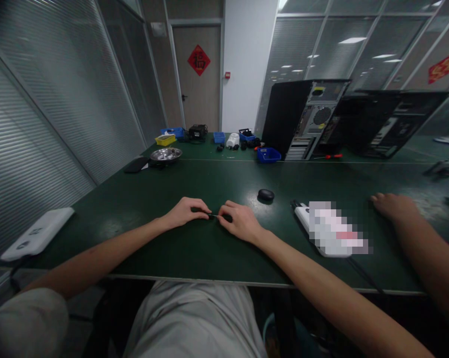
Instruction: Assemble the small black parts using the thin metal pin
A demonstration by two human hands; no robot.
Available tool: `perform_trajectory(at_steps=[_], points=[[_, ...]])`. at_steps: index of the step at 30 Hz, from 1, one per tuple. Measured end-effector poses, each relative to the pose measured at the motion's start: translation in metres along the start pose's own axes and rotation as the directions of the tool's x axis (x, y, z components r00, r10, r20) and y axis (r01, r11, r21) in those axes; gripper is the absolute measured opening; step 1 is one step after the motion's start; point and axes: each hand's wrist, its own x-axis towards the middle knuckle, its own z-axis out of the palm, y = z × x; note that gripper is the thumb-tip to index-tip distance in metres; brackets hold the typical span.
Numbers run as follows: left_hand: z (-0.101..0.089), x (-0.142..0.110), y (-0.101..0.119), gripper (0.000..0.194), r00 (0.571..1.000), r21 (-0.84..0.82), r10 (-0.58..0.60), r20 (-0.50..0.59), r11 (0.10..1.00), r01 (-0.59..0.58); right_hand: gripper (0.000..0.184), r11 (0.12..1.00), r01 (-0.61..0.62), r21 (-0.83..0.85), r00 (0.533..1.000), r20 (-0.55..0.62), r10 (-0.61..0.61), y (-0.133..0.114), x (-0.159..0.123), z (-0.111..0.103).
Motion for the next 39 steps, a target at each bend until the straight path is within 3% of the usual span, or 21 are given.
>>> perform_trajectory(at_steps=[24, 29, 34, 39], points=[[0.004, 0.0, 0.008, 0.019, 1.0, -0.038, 0.011, 0.0, 0.999, -0.011, 0.02, 0.999, 0.037, 0.001, 0.999, 0.012, -0.037, -0.004, 0.001, 0.0], [0.005, 0.001, 0.008, 0.022, 0.998, -0.008, 0.053, 0.029, 0.999, -0.053, 0.019, 0.998, 0.049, -0.03, 0.999, 0.022, -0.049, -0.006, 0.001, 0.001], [0.003, 0.0, 0.009, 0.029, 0.997, 0.039, 0.054, 0.049, 0.998, -0.056, 0.02, 0.999, 0.018, 0.046, 1.0, -0.012, -0.018, -0.004, 0.001, -0.001], [0.005, -0.002, 0.016, 0.033, 0.995, 0.186, 0.064, 0.074, 0.98, -0.077, 0.02, 1.0, -0.019, 0.017, 0.999, -0.033, 0.02, 0.003, 0.002, -0.002]])
